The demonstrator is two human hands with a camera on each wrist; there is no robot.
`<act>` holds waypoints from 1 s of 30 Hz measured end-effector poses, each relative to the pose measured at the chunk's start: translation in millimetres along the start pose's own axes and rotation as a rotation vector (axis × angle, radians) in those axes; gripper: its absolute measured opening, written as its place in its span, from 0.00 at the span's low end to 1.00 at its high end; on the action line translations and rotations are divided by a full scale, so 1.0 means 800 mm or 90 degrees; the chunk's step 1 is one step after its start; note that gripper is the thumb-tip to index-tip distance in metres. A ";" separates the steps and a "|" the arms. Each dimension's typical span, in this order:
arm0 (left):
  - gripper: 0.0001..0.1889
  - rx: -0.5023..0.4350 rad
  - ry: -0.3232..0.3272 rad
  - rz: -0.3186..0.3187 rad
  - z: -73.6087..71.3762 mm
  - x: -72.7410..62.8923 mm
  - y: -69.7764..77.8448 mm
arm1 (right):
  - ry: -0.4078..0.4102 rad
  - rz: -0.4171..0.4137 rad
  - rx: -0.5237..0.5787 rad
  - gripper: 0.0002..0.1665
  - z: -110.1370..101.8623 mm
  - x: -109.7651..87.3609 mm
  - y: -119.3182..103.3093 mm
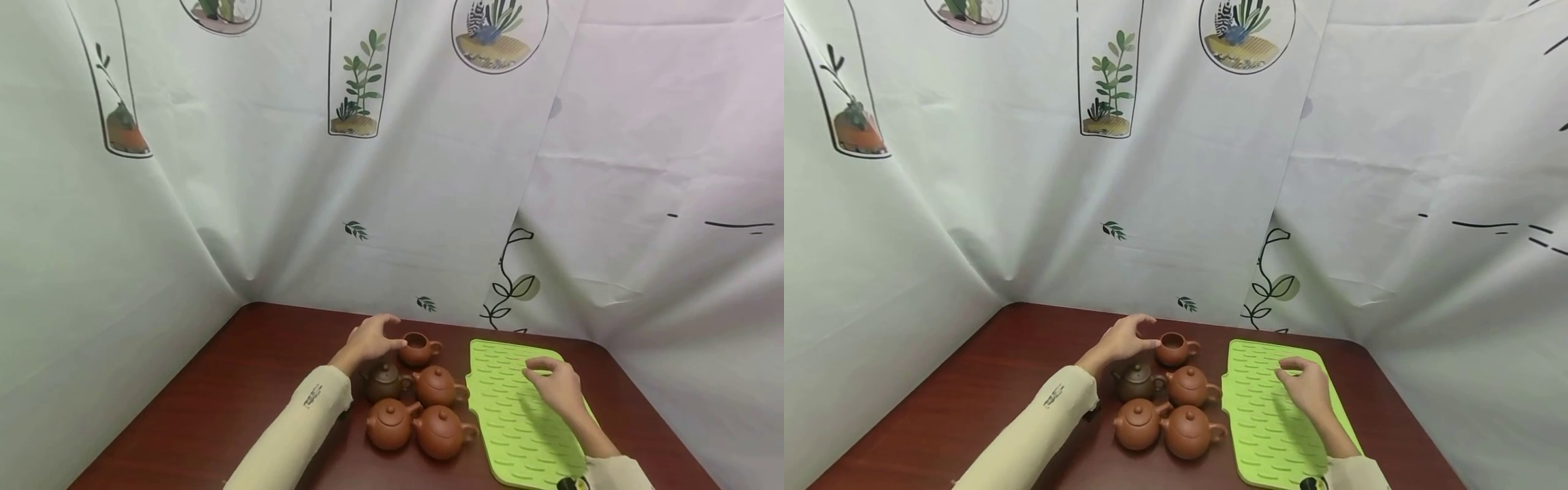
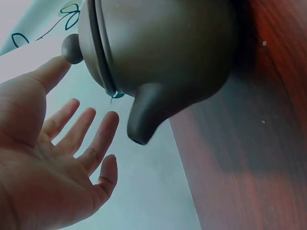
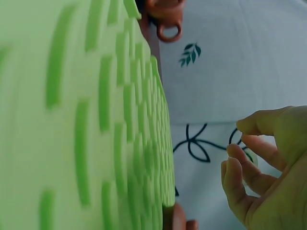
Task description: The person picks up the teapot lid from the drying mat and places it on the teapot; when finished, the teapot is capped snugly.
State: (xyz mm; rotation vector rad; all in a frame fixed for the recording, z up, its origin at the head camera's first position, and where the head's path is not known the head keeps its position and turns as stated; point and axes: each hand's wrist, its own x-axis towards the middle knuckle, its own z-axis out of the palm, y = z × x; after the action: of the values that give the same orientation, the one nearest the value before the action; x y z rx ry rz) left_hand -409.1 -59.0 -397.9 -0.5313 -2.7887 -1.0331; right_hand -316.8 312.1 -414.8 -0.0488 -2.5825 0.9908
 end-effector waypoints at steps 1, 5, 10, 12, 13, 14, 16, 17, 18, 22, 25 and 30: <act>0.26 -0.001 -0.006 0.003 0.001 0.002 0.001 | 0.001 0.003 -0.005 0.15 -0.002 0.001 0.004; 0.25 -0.005 -0.033 0.013 0.005 0.008 0.005 | -0.003 0.019 -0.016 0.17 -0.010 0.005 0.021; 0.26 -0.021 -0.064 0.009 0.017 0.012 0.005 | -0.024 0.044 -0.021 0.19 -0.017 0.006 0.037; 0.26 -0.017 -0.068 0.004 0.020 0.014 0.004 | -0.036 0.055 -0.018 0.21 -0.020 0.006 0.041; 0.26 -0.015 -0.067 0.001 0.020 0.015 0.004 | -0.041 0.062 -0.016 0.22 -0.021 0.007 0.042; 0.27 -0.008 -0.066 -0.001 0.020 0.016 0.004 | -0.043 0.066 -0.016 0.22 -0.022 0.008 0.044; 0.27 0.001 -0.065 -0.006 0.020 0.017 0.003 | -0.047 0.078 -0.016 0.24 -0.024 0.010 0.047; 0.27 0.003 -0.065 -0.007 0.021 0.018 0.002 | -0.046 0.081 -0.020 0.25 -0.026 0.012 0.049; 0.28 0.006 -0.067 -0.010 0.021 0.019 0.002 | -0.046 0.083 -0.022 0.26 -0.027 0.013 0.050; 0.28 0.018 -0.076 -0.022 0.022 0.020 0.000 | -0.048 0.082 -0.034 0.27 -0.030 0.018 0.054; 0.28 0.027 -0.079 -0.029 0.024 0.021 -0.001 | -0.044 0.080 -0.041 0.27 -0.029 0.022 0.057; 0.26 0.052 -0.085 -0.040 0.028 0.024 -0.003 | -0.029 0.072 -0.057 0.22 -0.028 0.027 0.065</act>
State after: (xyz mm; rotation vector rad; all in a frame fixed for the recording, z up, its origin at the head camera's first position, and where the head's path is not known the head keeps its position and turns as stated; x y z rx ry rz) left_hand -427.6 -41.1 -411.7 -0.5244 -2.9666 -0.9235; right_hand -334.2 369.3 -426.5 -0.1999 -2.6912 0.9235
